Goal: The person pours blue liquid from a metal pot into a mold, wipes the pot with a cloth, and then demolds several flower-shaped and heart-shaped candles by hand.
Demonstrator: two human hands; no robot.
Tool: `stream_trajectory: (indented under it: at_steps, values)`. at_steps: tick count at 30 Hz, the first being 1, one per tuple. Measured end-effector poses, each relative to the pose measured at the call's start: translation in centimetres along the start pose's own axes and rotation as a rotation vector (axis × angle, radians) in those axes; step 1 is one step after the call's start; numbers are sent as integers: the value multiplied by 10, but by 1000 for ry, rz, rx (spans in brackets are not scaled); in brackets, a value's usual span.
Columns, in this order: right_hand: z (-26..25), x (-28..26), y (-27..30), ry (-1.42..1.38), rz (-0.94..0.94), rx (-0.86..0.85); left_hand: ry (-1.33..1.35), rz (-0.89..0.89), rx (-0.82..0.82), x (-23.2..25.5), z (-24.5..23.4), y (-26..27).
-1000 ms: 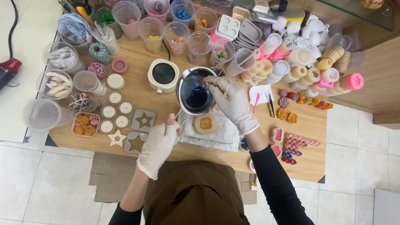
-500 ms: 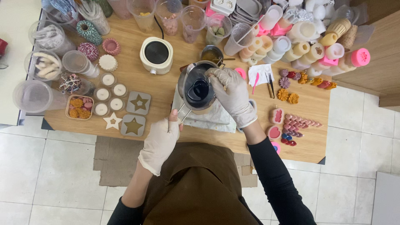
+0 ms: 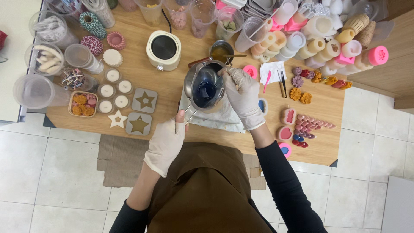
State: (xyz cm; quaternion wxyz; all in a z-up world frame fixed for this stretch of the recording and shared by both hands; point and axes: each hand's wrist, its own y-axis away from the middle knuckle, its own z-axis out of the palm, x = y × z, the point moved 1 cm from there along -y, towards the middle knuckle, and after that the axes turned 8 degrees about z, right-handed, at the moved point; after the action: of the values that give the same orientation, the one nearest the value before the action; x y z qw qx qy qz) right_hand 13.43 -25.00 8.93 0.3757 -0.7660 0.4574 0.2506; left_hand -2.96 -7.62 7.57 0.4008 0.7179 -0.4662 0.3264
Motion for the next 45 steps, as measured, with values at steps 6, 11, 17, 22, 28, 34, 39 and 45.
stream_trajectory:
  at_steps: [6, 11, 17, 22, 28, 34, 39, 45]
  values:
    - [-1, -4, 0, 27, -31, 11, -53, 13, 16, -5, 0, -1]
    - [-2, -4, 2, 12, -5, -9, -82, 57, 30, -7, 0, -1]
    - [-1, -3, 2, 23, -61, 6, -99, 8, 28, -6, -1, 0]
    - [-4, -2, 2, 81, -72, 21, -123, 35, 59, -12, -1, -3]
    - [-9, -3, 9, 29, -53, 21, -153, -4, 50, -16, -5, -5]
    - [-16, -2, 15, 85, -80, 10, -196, 12, 86, -19, -6, -6]
    - [-18, -6, 21, 140, -104, 13, -217, 48, 100, -23, -6, -8]
    - [-18, -6, 22, 210, -187, 5, -222, 51, 104, -24, -8, -7]
